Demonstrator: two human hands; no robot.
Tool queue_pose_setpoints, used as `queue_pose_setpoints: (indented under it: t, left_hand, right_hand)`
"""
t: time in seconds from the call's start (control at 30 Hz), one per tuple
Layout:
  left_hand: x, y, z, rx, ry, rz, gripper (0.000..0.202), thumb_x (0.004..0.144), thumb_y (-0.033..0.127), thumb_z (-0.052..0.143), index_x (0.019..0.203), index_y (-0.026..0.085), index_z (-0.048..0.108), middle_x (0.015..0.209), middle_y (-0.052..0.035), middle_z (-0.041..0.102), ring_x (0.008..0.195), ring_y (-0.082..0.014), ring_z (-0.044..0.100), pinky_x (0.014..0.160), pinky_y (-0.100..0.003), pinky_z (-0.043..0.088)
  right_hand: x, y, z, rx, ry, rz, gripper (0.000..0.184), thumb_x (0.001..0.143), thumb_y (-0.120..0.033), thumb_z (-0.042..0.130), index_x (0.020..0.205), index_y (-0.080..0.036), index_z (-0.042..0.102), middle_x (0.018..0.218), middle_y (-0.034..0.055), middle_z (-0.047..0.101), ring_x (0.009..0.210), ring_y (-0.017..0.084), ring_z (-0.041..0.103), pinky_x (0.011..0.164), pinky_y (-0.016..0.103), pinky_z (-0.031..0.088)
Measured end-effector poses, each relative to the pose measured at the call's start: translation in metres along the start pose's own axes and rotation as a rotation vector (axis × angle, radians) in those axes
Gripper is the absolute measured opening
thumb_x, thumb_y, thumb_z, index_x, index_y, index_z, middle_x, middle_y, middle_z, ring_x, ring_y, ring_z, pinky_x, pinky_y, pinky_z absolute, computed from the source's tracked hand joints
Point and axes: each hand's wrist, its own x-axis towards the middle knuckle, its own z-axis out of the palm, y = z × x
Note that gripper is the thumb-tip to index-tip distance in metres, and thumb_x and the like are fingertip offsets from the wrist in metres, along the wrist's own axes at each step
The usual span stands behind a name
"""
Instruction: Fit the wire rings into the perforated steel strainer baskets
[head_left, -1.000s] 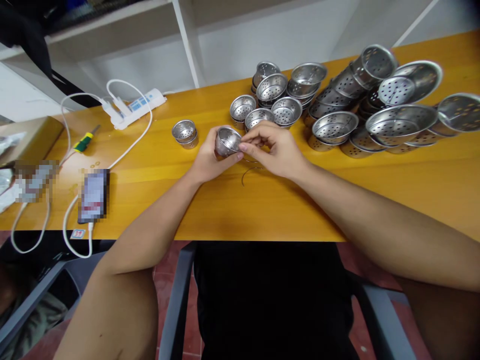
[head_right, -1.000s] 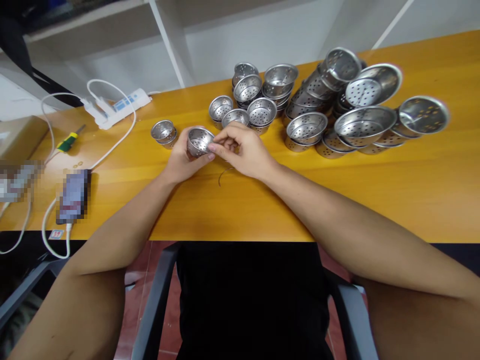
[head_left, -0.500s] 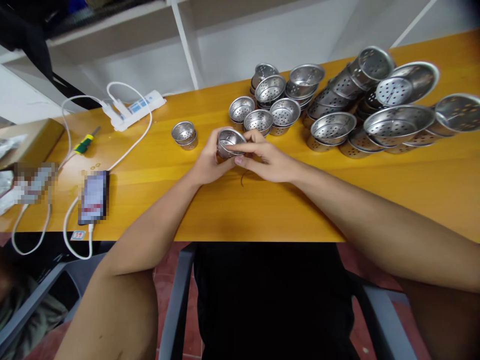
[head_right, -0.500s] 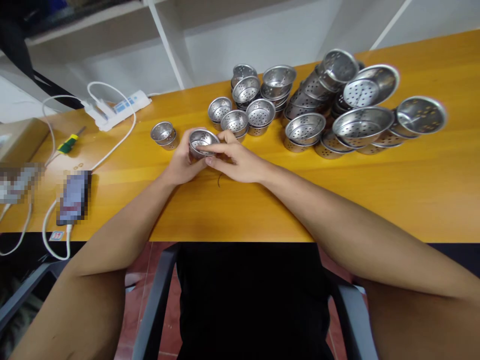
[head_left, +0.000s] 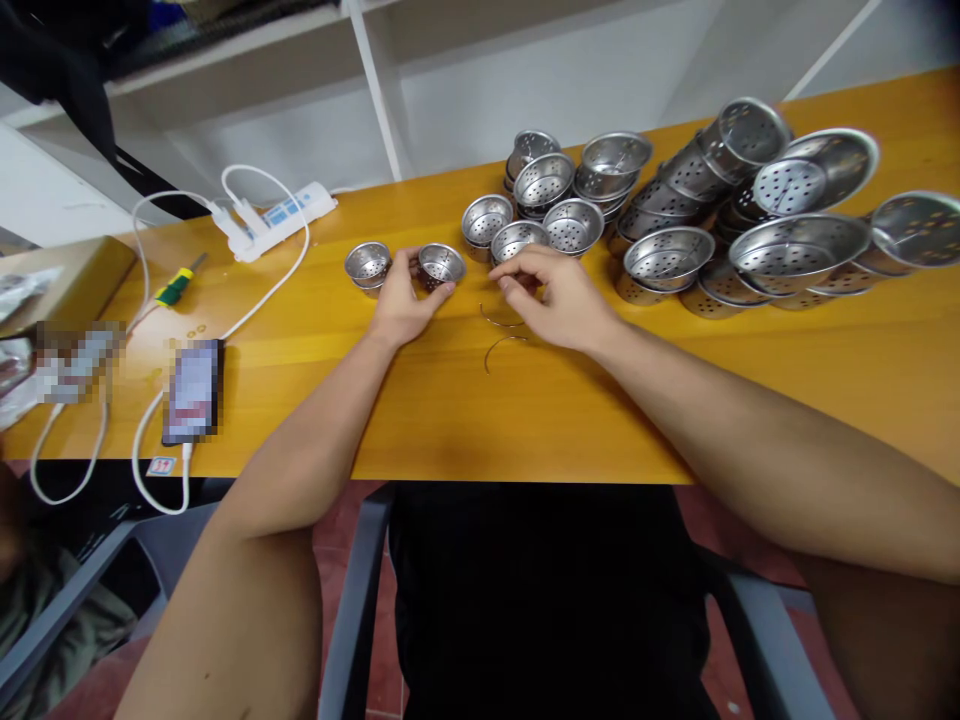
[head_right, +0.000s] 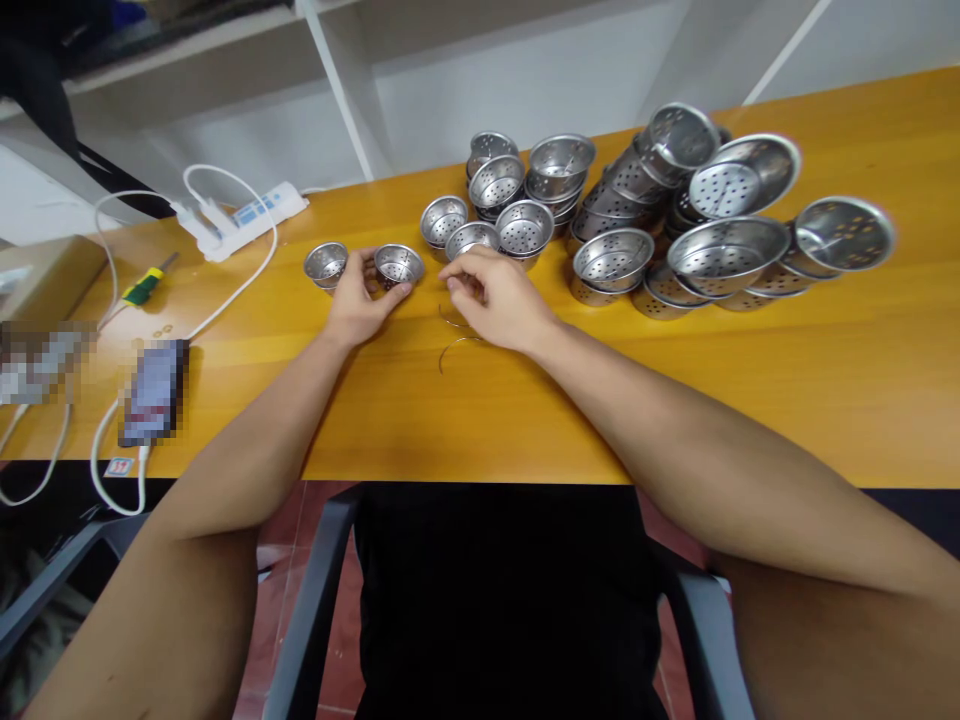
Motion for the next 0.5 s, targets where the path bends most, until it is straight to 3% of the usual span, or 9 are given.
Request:
queue_pose_setpoints:
  t: [0.17, 0.27, 0.37, 0.5]
  left_hand:
    - [0.000, 0.000, -0.003, 0.138, 0.007, 0.020, 0.073, 0.098, 0.052, 0.103, 0.153, 0.021, 0.066, 0.149, -0.0204, 0.077, 0.147, -0.0433, 0.079, 0.135, -0.065, 0.063]
    - [-0.001, 0.000, -0.003, 0.162, 0.036, 0.006, 0.081, 0.098, 0.053, 0.103, 0.162, 0.022, 0.065, 0.153, -0.0213, 0.072, 0.137, -0.0417, 0.081, 0.125, -0.063, 0.070]
    - [0.000, 0.007, -0.011, 0.137, 0.048, 0.051, 0.076, 0.105, 0.054, 0.096, 0.168, 0.029, 0.062, 0.167, -0.0204, 0.067, 0.141, -0.0403, 0.079, 0.118, -0.061, 0.074]
    - [0.005, 0.017, -0.046, 0.208, 0.172, 0.150, 0.065, 0.106, 0.061, 0.091, 0.160, 0.034, 0.066, 0.178, -0.0149, 0.062, 0.172, -0.0464, 0.060, 0.139, -0.071, 0.060]
  right_hand:
    - [-0.001, -0.009, -0.002, -0.032, -0.056, 0.009, 0.028, 0.117, -0.037, 0.062, 0.118, -0.024, 0.087, 0.112, 0.0114, 0.086, 0.092, 0.028, 0.073, 0.088, 0.044, 0.058]
    - [-0.001, -0.017, -0.010, -0.121, -0.131, 0.012, 0.030, 0.118, -0.036, 0.060, 0.120, -0.022, 0.087, 0.108, 0.0111, 0.088, 0.091, 0.028, 0.075, 0.086, 0.042, 0.056]
    - [-0.001, -0.023, -0.027, -0.355, -0.364, -0.029, 0.029, 0.115, -0.041, 0.067, 0.123, -0.022, 0.087, 0.115, 0.0132, 0.091, 0.097, 0.030, 0.078, 0.085, 0.042, 0.051]
    - [0.000, -0.025, -0.050, -0.562, -0.662, -0.070, 0.029, 0.114, -0.048, 0.074, 0.120, -0.023, 0.086, 0.134, 0.0163, 0.088, 0.101, 0.032, 0.079, 0.079, 0.042, 0.047]
